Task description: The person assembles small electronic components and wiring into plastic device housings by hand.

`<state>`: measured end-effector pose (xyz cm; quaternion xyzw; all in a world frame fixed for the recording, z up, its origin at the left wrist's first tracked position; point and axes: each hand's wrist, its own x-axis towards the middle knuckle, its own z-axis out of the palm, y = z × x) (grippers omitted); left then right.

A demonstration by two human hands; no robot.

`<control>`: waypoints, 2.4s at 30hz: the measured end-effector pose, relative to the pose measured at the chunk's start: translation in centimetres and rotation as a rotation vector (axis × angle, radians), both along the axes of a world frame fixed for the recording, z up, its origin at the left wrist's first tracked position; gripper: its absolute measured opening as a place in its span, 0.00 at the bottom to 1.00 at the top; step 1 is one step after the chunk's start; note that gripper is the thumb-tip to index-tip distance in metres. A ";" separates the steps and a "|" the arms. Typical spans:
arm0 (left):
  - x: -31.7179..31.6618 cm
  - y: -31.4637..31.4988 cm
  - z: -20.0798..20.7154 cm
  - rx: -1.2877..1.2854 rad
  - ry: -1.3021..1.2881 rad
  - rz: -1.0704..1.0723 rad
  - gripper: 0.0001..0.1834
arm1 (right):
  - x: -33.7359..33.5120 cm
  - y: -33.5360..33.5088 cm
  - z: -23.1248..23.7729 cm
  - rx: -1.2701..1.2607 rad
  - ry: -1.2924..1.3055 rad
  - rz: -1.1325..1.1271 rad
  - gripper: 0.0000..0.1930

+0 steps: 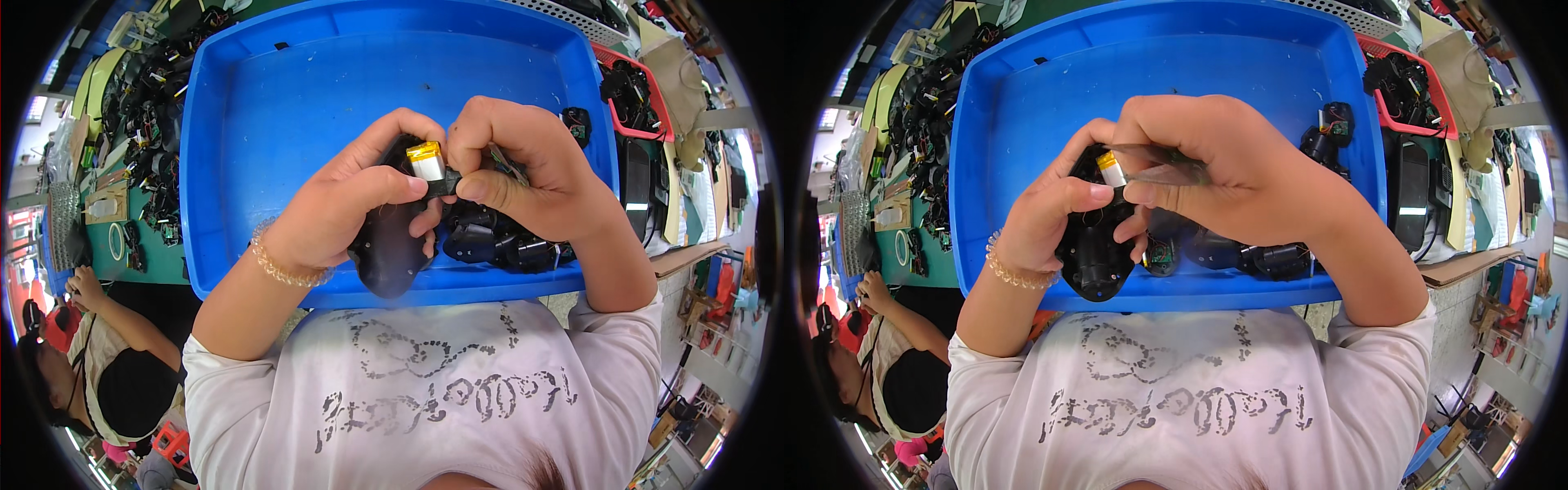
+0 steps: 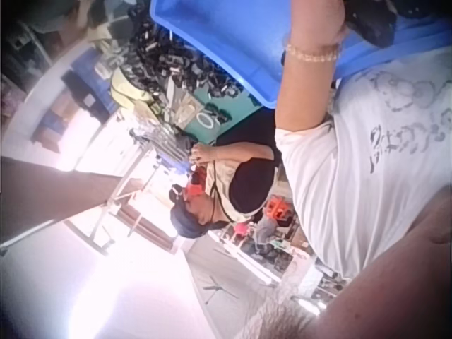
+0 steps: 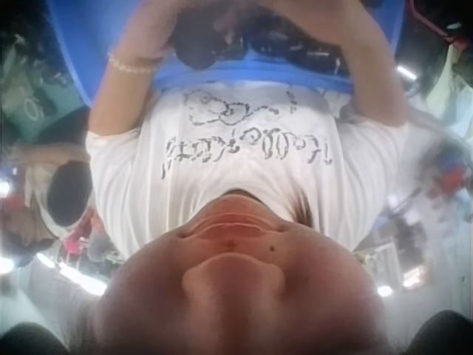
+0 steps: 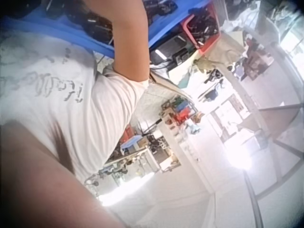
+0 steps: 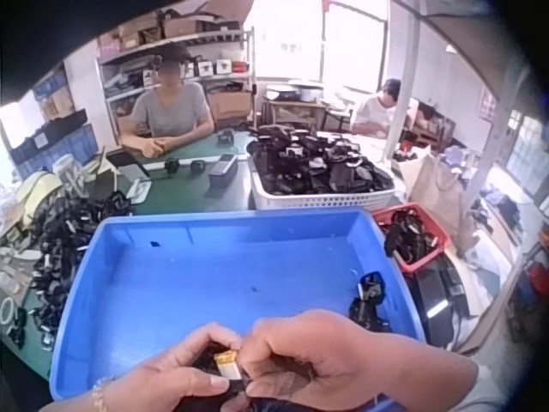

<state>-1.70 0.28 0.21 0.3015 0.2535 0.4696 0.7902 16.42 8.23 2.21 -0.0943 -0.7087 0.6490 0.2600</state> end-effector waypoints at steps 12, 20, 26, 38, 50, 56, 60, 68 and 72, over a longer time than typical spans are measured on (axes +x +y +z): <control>0.6 -0.2 0.1 0.033 0.198 0.021 0.09 | 0.0 0.2 0.8 0.325 -0.105 -0.045 0.08; 0.8 0.0 -0.3 0.116 0.219 0.197 0.08 | -0.6 -1.0 0.5 0.272 -0.068 -0.246 0.08; 0.3 -0.3 -0.2 0.250 0.331 0.164 0.12 | -0.7 -0.3 0.0 -0.024 0.003 -0.194 0.11; -0.2 0.2 0.1 0.138 0.017 0.302 0.09 | -0.2 2.1 -1.0 -0.502 0.003 -0.064 0.14; -0.1 0.0 0.0 -0.002 0.002 0.498 0.10 | -1.2 0.2 -0.6 0.535 -0.469 -0.362 0.15; 0.4 -0.3 -0.3 0.026 0.066 0.496 0.10 | -1.5 0.5 -1.0 0.520 -0.422 -0.372 0.15; 0.9 -0.4 -0.3 0.042 0.095 0.523 0.10 | -1.5 0.3 -1.2 0.529 -0.383 -0.364 0.15; 1.0 -0.3 -0.6 0.026 0.095 0.569 0.09 | -1.7 0.0 -1.1 0.567 -0.393 -0.390 0.14; 1.2 -0.5 -0.7 0.056 0.167 0.547 0.11 | -1.9 -0.1 -0.7 0.575 -0.372 -0.372 0.13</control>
